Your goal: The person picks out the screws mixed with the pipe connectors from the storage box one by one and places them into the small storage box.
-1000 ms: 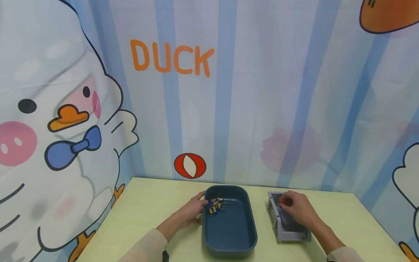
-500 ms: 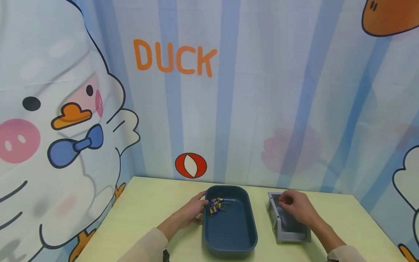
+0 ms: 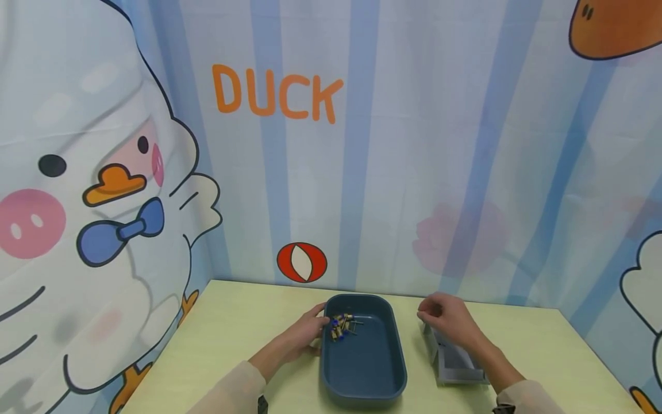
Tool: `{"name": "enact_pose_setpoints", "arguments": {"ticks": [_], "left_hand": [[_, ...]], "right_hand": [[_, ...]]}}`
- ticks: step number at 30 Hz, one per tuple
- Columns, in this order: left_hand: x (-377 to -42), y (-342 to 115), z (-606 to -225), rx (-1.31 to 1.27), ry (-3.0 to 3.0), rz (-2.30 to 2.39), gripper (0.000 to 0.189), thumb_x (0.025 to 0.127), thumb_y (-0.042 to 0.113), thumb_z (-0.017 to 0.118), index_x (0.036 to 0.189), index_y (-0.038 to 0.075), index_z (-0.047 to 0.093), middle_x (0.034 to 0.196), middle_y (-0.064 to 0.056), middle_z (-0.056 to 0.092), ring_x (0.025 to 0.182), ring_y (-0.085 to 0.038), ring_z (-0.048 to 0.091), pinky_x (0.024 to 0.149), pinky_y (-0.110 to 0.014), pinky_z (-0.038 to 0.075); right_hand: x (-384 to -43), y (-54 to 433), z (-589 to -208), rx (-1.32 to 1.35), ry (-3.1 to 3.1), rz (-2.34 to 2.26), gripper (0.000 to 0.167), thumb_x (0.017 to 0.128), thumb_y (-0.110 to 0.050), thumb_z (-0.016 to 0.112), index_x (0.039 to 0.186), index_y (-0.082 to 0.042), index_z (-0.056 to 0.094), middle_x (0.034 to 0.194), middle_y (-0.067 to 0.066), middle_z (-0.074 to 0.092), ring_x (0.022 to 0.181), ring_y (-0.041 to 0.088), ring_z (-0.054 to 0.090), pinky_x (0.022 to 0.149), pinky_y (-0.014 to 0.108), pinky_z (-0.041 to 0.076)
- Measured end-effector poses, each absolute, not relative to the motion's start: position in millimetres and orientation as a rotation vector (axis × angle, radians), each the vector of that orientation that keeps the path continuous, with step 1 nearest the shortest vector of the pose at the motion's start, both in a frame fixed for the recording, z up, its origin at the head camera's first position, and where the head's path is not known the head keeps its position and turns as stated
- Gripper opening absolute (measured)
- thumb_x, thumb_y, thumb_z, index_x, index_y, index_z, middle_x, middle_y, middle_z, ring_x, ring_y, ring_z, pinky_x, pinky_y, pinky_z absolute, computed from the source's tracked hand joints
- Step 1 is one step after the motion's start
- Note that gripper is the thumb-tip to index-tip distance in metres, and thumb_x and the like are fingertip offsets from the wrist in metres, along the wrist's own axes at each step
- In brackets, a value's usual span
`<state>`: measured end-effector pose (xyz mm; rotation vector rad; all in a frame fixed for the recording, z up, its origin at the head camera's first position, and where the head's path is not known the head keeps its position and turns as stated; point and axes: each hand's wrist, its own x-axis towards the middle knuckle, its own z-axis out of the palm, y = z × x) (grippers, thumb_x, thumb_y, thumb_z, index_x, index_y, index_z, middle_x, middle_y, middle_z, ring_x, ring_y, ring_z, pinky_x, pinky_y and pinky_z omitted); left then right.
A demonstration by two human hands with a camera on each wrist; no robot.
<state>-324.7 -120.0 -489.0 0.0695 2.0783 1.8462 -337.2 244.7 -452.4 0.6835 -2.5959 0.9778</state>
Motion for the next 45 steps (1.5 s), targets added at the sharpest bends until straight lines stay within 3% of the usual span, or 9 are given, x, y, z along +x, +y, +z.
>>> {"name": "enact_pose_setpoints", "arguments": {"ticks": [15,27,45], "left_hand": [[-324,-122,-491,0.067,2.083,1.851,0.060,0.111,0.019,0.043,0.168,0.009,0.025,0.146,-0.024,0.057,0.133,-0.045,0.056,0.088,-0.061,0.057],[-325,-121,-489,0.065,2.089,1.855,0.060,0.111,0.019,0.043,0.167,0.009,0.025,0.148,-0.025,0.055,0.134,-0.046,0.055,0.088,-0.064,0.056],[-324,-118,-488,0.074,2.096,1.848,0.060,0.111,0.019,0.044,0.167,0.010,0.026,0.149,-0.025,0.055,0.134,-0.046,0.056,0.082,-0.055,0.057]], "right_hand": [[-351,194,-450,0.779,-2.586,1.028,0.005,0.094,-0.005,0.078,0.097,-0.008,0.075,0.085,-0.004,0.069,0.077,0.010,0.064,0.071,0.032,0.056],[-355,168,-454,0.796,-2.580,1.057,0.006,0.092,-0.003,0.079,0.097,-0.006,0.075,0.087,-0.001,0.072,0.078,0.013,0.068,0.073,0.033,0.058],[-356,138,-466,0.814,-2.571,1.118,0.006,0.093,-0.006,0.079,0.098,-0.006,0.075,0.089,-0.001,0.071,0.079,0.012,0.067,0.071,0.032,0.056]]}}
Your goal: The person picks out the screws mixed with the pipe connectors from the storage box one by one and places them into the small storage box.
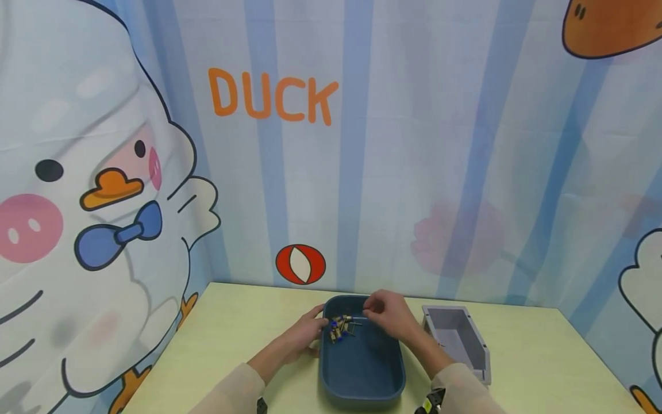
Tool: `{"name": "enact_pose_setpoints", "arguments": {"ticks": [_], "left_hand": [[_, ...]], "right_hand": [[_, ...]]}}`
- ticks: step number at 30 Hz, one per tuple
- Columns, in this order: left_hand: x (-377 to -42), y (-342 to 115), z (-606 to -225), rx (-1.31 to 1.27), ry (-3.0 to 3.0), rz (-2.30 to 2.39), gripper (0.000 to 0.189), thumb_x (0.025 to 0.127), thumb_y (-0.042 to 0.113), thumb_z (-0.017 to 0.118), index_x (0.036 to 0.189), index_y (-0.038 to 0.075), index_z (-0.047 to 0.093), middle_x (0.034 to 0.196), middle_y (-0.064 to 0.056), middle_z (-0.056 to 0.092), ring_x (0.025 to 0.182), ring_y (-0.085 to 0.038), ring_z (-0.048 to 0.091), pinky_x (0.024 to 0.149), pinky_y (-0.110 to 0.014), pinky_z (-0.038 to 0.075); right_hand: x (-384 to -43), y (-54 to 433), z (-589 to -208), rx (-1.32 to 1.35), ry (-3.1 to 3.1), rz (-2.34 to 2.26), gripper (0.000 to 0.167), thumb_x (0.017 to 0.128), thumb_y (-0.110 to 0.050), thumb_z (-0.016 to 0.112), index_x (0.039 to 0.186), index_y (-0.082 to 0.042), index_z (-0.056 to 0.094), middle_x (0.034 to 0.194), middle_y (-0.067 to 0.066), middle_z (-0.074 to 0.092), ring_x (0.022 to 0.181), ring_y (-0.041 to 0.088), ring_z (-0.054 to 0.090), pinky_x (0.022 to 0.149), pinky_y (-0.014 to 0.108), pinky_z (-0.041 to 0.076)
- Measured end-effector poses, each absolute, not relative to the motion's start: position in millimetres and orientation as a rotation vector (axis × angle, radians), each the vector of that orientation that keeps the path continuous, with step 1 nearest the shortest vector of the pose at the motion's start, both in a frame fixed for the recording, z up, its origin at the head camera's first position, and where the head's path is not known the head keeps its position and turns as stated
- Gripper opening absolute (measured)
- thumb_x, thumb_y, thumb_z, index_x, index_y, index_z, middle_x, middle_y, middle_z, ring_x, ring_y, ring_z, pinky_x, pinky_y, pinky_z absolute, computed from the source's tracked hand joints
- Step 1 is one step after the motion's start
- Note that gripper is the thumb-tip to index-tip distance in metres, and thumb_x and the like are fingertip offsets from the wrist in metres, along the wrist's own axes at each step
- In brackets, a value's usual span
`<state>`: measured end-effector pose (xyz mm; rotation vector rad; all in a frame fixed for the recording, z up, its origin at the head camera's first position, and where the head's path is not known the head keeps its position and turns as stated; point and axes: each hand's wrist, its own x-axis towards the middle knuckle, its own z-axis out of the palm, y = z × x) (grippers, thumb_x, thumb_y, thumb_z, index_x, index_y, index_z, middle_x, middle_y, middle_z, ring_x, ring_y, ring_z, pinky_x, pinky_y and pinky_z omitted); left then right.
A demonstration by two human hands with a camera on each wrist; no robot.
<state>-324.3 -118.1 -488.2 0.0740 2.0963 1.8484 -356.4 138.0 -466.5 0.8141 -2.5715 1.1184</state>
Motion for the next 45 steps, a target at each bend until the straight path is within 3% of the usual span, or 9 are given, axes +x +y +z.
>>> {"name": "enact_pose_setpoints", "arguments": {"ticks": [20,45], "left_hand": [[-324,-119,-487,0.064,2.072,1.867,0.060,0.112,0.019,0.042,0.168,0.009,0.024,0.144,-0.024,0.059,0.135,-0.045,0.055,0.084,-0.056,0.058],[-326,-120,-491,0.100,2.087,1.844,0.061,0.111,0.019,0.043,0.168,0.008,0.024,0.154,-0.027,0.049,0.141,-0.051,0.047,0.092,-0.063,0.055]], "right_hand": [[-360,109,-474,0.832,-2.525,1.165,0.008,0.091,-0.004,0.081,0.097,-0.003,0.075,0.087,0.001,0.071,0.077,0.016,0.068,0.071,0.031,0.057],[-354,91,-493,0.753,-2.581,1.144,0.006,0.091,-0.004,0.079,0.092,-0.008,0.074,0.086,-0.002,0.069,0.077,0.012,0.066,0.069,0.028,0.055]]}}
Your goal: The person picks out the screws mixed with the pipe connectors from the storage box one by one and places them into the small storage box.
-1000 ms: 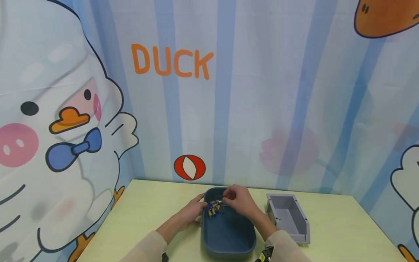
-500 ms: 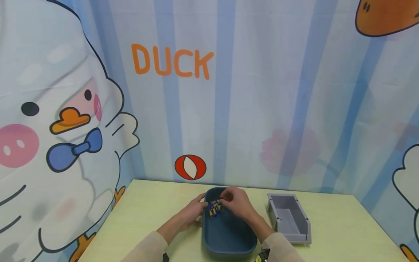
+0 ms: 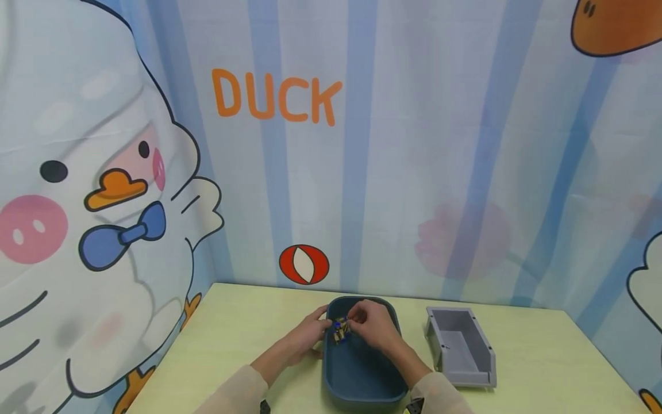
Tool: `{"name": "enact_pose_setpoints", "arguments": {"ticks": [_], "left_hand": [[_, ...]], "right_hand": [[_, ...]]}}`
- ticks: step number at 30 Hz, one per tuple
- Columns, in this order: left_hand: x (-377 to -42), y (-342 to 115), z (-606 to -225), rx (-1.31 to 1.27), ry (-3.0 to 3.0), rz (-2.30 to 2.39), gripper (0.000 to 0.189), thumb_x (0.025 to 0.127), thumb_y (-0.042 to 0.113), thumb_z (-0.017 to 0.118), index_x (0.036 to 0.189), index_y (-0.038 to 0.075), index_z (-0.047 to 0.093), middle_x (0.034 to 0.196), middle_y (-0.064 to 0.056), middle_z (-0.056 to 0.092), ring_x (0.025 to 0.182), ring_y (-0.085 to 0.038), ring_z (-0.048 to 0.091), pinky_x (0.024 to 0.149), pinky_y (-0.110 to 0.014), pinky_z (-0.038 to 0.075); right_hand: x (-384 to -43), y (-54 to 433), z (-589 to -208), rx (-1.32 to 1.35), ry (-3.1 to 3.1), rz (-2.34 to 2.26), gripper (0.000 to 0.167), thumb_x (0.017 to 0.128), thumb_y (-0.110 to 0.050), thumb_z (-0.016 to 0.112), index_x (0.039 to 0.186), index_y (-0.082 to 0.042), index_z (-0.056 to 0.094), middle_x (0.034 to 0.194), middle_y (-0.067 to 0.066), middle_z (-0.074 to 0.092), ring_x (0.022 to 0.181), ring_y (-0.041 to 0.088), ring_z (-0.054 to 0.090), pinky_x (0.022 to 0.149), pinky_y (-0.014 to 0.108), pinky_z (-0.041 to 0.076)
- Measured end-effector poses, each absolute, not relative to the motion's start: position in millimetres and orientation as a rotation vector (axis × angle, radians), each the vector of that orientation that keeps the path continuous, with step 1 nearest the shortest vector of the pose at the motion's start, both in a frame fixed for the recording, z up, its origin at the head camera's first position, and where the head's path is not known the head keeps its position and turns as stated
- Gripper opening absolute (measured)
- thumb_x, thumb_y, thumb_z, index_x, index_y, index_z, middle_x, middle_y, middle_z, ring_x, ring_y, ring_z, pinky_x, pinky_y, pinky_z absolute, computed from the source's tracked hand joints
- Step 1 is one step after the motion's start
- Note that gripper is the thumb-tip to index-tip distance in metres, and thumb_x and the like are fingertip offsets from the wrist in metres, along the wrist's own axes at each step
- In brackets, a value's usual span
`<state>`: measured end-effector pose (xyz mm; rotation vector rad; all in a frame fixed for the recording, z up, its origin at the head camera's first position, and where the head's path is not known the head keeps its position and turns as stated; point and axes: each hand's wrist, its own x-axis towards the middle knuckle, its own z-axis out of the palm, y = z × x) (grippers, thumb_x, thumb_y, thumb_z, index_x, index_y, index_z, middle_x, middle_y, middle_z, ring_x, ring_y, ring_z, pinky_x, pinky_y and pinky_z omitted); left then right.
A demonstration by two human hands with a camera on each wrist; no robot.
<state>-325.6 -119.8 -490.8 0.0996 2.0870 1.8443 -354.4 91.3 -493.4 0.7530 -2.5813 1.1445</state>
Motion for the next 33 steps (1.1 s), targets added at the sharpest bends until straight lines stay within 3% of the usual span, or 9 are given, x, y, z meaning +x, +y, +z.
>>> {"name": "enact_pose_setpoints", "arguments": {"ticks": [14,33], "left_hand": [[-322,-118,-491,0.118,2.076,1.860,0.059,0.112,0.017,0.042,0.167,0.007,0.025,0.154,-0.026,0.050,0.141,-0.053,0.047,0.094,-0.069,0.053],[-325,-120,-488,0.148,2.049,1.839,0.059,0.113,0.017,0.039,0.169,0.008,0.020,0.155,-0.029,0.046,0.143,-0.054,0.044,0.098,-0.072,0.049]], "right_hand": [[-356,93,-506,0.757,-2.632,1.022,0.009,0.087,-0.006,0.083,0.087,-0.007,0.074,0.082,-0.002,0.065,0.075,0.012,0.062,0.068,0.030,0.054],[-362,97,-509,0.852,-2.653,0.969,0.008,0.083,-0.003,0.079,0.081,-0.007,0.072,0.073,-0.005,0.065,0.067,0.006,0.057,0.063,0.029,0.052]]}}
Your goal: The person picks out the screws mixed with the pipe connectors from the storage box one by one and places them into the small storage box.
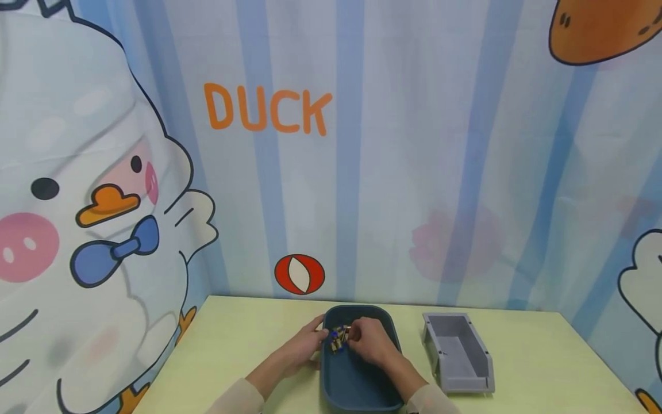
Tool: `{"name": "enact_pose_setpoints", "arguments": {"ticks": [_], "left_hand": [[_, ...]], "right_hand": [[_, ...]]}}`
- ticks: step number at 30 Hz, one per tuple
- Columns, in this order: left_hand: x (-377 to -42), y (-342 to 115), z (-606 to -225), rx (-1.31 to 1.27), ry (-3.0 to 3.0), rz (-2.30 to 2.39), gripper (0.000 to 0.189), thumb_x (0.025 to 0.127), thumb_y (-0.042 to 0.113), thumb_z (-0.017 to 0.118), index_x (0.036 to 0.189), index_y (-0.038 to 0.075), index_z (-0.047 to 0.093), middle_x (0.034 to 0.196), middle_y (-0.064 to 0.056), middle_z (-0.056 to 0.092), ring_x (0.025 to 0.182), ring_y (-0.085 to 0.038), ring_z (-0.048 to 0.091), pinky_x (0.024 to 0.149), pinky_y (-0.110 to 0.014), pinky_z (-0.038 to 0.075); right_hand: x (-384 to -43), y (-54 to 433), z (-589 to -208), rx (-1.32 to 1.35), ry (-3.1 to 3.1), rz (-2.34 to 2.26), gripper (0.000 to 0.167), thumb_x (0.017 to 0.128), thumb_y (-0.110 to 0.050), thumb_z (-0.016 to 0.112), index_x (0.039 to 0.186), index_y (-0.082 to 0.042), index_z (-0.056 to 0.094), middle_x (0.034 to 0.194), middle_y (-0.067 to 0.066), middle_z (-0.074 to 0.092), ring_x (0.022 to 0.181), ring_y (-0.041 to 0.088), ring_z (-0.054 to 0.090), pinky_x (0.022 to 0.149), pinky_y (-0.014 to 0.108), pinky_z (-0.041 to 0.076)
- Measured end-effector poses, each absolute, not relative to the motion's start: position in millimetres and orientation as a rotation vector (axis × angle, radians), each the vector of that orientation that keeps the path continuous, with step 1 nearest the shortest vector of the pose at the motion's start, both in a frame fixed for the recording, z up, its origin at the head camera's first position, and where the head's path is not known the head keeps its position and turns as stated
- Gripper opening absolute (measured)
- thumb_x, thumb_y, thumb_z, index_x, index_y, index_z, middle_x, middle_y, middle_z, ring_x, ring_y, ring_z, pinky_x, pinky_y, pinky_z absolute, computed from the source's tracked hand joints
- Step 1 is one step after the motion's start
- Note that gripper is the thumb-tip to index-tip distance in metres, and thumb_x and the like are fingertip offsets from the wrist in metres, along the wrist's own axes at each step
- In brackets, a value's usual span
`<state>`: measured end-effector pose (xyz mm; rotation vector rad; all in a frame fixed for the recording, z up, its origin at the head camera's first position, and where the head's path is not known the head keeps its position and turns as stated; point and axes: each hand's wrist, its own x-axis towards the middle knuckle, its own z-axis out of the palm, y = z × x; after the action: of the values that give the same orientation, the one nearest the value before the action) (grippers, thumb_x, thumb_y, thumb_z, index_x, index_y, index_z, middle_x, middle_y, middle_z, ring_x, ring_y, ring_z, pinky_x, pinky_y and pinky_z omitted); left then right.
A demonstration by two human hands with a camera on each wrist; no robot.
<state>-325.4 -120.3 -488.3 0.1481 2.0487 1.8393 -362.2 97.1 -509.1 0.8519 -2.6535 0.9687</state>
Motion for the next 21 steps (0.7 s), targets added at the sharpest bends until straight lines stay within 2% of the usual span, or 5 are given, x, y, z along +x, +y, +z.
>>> {"name": "enact_pose_setpoints", "arguments": {"ticks": [21], "left_hand": [[-325.5,-120.5,-489.0,0.132,2.052,1.836,0.058,0.114,0.018,0.039,0.169,0.010,0.022,0.155,-0.028,0.044,0.144,-0.055,0.043,0.094,-0.070,0.052]], "right_hand": [[-355.7,94.4,-506.7,0.811,-2.769,0.886,0.013,0.084,-0.001,0.080,0.078,-0.009,0.071,0.073,-0.005,0.063,0.069,0.010,0.057,0.066,0.033,0.052]]}}
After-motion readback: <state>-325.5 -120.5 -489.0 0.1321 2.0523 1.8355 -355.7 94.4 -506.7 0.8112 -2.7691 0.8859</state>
